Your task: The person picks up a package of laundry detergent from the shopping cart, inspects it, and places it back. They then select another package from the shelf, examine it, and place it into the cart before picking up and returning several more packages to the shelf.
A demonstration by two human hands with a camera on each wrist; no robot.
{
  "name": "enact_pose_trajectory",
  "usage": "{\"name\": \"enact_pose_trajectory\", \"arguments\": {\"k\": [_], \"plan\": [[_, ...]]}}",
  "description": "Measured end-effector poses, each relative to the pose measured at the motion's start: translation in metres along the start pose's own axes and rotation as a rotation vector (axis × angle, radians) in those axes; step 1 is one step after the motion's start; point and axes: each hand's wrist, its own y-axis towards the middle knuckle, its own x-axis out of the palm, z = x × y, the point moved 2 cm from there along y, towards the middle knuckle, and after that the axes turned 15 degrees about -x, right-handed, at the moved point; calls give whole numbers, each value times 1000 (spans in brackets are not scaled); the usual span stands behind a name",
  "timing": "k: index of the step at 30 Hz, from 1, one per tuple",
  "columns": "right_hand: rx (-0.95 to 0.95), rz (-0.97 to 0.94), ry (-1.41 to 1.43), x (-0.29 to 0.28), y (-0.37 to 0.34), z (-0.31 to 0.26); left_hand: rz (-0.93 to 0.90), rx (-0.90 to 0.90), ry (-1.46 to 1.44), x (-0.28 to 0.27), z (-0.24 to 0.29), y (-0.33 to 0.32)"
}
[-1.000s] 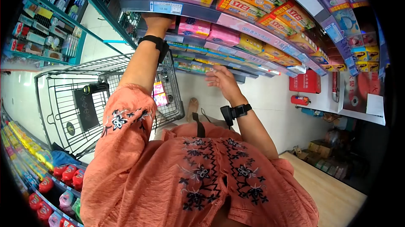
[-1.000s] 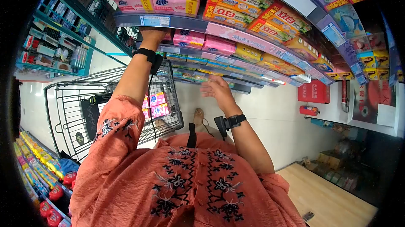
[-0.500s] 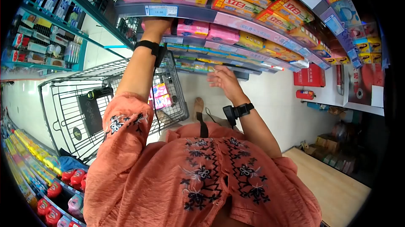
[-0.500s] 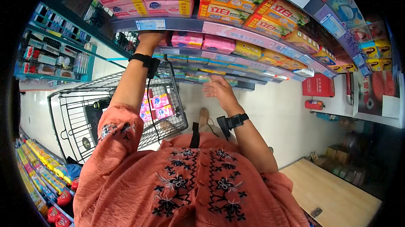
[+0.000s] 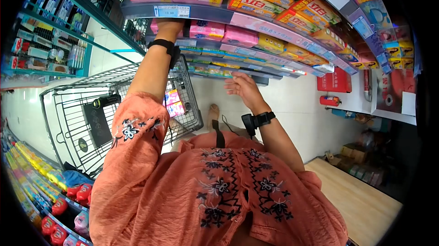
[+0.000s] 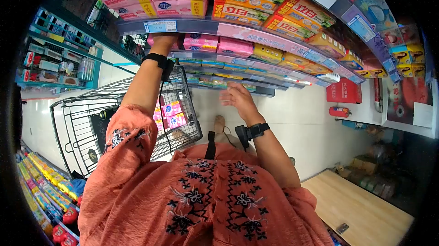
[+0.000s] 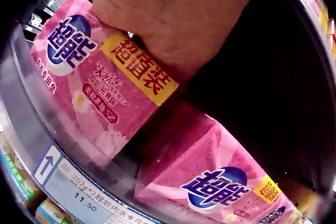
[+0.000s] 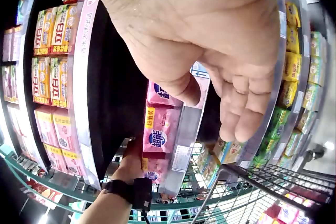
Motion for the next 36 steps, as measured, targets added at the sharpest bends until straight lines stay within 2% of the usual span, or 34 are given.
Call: {"name": "enact_pose_trajectory", "arguments": {"k": [2, 5, 11, 17, 24, 36], "plan": [[-3, -12, 18, -2, 3, 4, 94, 12, -34, -13, 4, -10], [-2, -10, 38, 1, 2, 5, 27, 24, 57, -8, 7, -5], [36, -35, 13, 1, 4, 15, 95, 49, -57, 10, 17, 7], [62, -14, 34, 3, 5, 13, 115, 88, -88, 16, 3, 17], [40, 9, 73, -2, 5, 13, 133, 223, -92, 22, -35, 24], [50, -2, 77, -5, 0, 18, 20, 140, -57, 22, -32, 29]]}}
